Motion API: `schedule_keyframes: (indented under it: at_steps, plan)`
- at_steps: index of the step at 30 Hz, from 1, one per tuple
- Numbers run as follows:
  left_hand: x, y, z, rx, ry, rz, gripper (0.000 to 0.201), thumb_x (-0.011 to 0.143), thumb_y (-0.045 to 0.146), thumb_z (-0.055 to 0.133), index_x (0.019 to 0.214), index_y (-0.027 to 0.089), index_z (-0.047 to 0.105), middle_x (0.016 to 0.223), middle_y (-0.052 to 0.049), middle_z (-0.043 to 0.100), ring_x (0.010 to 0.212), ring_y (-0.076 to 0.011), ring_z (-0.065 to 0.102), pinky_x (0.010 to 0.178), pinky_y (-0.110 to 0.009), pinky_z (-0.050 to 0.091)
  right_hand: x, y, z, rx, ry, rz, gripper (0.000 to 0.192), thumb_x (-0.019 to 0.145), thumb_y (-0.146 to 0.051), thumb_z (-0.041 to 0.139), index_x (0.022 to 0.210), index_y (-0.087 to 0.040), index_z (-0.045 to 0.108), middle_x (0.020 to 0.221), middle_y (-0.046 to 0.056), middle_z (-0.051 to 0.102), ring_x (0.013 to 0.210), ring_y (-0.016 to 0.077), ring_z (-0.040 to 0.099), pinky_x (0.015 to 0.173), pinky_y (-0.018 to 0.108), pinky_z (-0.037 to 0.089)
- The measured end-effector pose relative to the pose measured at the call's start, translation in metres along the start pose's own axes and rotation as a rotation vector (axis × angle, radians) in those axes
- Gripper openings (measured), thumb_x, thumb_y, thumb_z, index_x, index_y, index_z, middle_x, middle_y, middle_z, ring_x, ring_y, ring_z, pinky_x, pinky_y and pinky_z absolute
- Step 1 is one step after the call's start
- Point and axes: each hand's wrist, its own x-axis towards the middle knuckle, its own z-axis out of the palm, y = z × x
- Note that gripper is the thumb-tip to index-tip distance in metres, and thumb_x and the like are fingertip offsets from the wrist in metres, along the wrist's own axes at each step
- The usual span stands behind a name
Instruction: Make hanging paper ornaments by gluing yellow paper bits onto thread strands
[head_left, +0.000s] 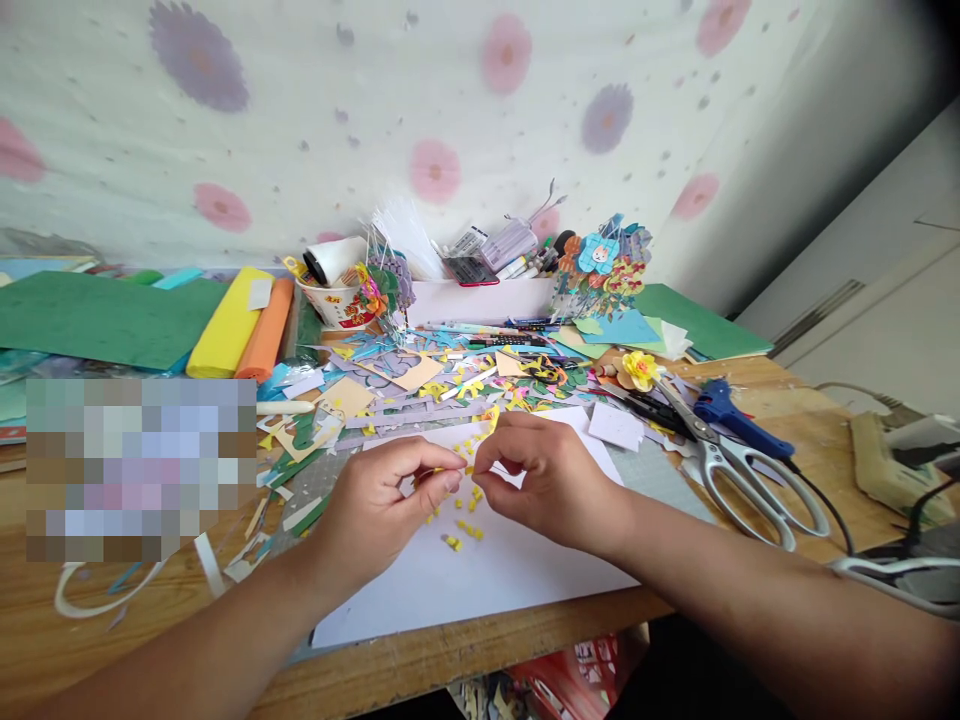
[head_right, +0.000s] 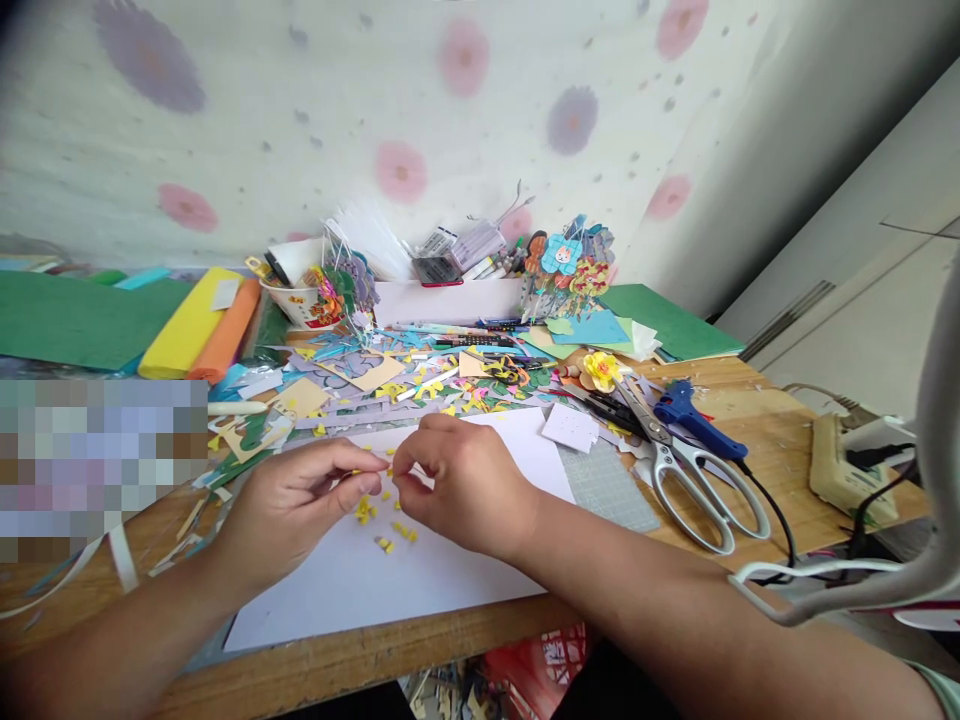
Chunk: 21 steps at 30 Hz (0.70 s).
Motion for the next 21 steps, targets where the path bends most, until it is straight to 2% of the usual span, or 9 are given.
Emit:
schedule_keyframes:
  at_steps: [8, 12, 21]
  plan:
    - [-0.0031, 0.0030, 0.0000, 0.048, 0.005, -0.033, 0.007, 0.079, 0.020, 0.065, 0.078, 0.021, 0.073, 0.074, -0.001, 0.074, 0.068, -0.0151, 0.067, 0.065, -0.024, 0.051, -0.0009, -0.0011, 0.0016, -0.082, 0.067, -0.038, 0.011, 0.074, -0.008, 0.061, 0.070, -0.016, 0.065, 0.063, -0.002, 0.051, 0.057, 0.0096, 0.051, 0.053, 0.020, 0.038]
    - [-0.0040, 0.0041, 0.0000, 0.025, 0.008, -0.053, 0.008, 0.079, 0.020, 0.065, 0.078, 0.021, 0.072, 0.074, -0.001, 0.074, 0.069, -0.0154, 0.068, 0.066, -0.025, 0.051, -0.0028, -0.0015, 0.0031, -0.153, 0.040, -0.056, 0.012, 0.076, -0.008, 0.059, 0.072, -0.017, 0.065, 0.065, -0.002, 0.052, 0.056, 0.0094, 0.050, 0.052, 0.021, 0.037]
    - [-0.0026, 0.0063, -0.0003, 0.035, -0.009, -0.051, 0.008, 0.080, 0.018, 0.063, 0.076, 0.020, 0.071, 0.073, -0.001, 0.074, 0.069, -0.0144, 0.067, 0.066, -0.024, 0.050, -0.0010, -0.0021, 0.0021, -0.123, 0.080, -0.058, 0.011, 0.076, -0.009, 0.057, 0.070, -0.016, 0.064, 0.063, -0.001, 0.051, 0.056, 0.0100, 0.050, 0.052, 0.021, 0.038]
